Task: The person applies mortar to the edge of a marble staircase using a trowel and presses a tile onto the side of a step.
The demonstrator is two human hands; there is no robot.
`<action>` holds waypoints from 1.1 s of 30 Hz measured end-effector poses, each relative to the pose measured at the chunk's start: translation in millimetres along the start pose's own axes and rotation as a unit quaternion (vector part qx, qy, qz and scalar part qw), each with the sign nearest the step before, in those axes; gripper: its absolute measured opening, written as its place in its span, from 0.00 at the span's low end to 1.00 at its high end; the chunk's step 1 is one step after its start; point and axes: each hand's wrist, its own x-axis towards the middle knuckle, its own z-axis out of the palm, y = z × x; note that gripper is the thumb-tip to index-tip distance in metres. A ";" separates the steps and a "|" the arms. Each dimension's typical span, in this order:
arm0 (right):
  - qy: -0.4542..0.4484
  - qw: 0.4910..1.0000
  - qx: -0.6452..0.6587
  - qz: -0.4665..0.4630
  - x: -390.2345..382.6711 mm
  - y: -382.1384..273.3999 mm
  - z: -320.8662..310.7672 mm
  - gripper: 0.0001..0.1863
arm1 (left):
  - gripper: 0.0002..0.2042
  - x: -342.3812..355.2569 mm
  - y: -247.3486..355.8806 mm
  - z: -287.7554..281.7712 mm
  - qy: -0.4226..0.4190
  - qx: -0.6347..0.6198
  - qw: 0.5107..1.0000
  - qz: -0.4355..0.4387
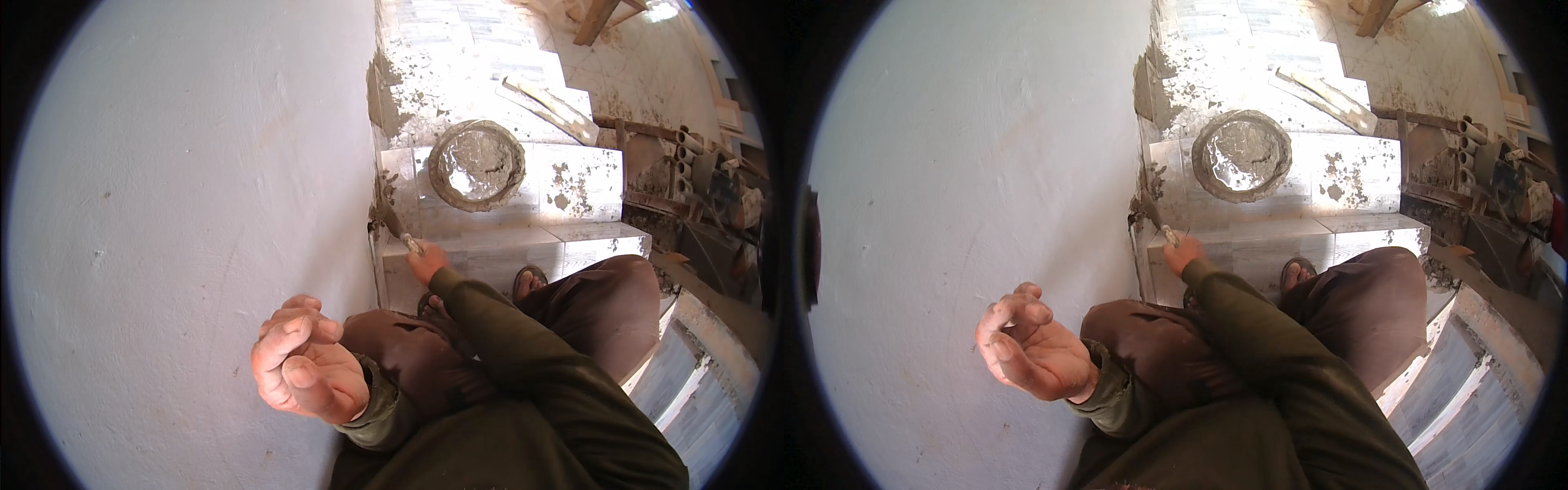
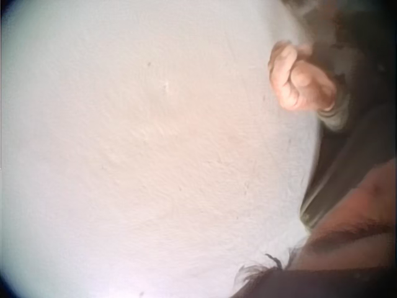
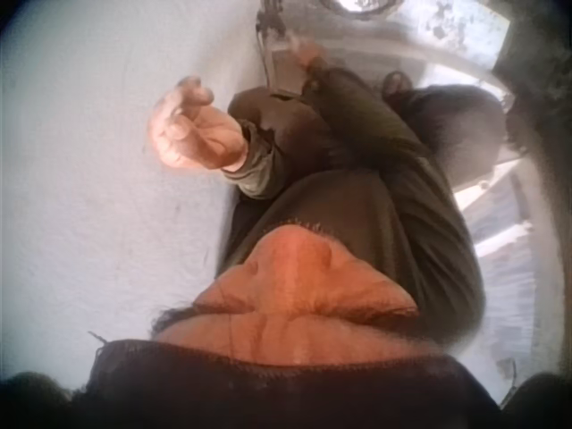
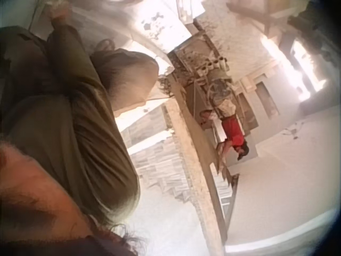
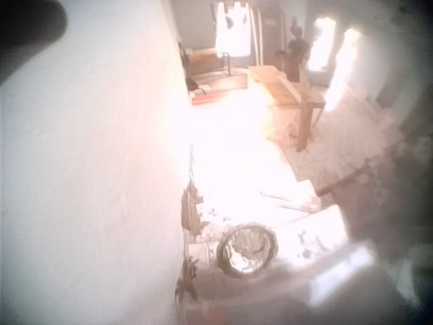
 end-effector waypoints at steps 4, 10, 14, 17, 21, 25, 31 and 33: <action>-0.016 0.998 0.027 -0.048 28.9 8.3 2.9 0.21 | 0.17 -0.6 1.7 -0.5 0.004 0.000 1.000 0.003; 0.004 0.997 -0.020 -0.070 2.8 16.8 18.1 0.21 | 0.16 -1.0 0.0 -4.7 0.007 -0.001 1.000 -0.002; -0.018 0.996 -0.020 -0.080 -12.8 24.3 23.9 0.22 | 0.16 1.0 1.3 -4.2 -0.008 0.001 1.000 0.001; -0.007 0.995 0.022 -0.098 -18.7 44.1 43.3 0.26 | 0.16 -0.1 1.1 -2.0 -0.015 -0.013 1.000 0.002; -0.018 0.990 -0.012 -0.137 -28.2 48.7 58.3 0.30 | 0.15 -1.4 3.4 1.6 -0.004 -0.009 1.000 -0.010; -0.022 0.983 0.013 -0.182 -35.0 52.1 51.8 0.30 | 0.15 -0.8 3.0 1.8 -0.006 -0.011 1.000 -0.007; 0.034 0.989 0.125 -0.067 -18.9 43.0 25.3 0.25 | 0.17 -0.2 2.4 2.3 -0.008 0.008 1.000 0.016; 0.044 0.993 0.098 -0.051 8.0 46.8 22.4 0.22 | 0.17 0.1 3.4 0.6 -0.001 0.015 1.000 0.013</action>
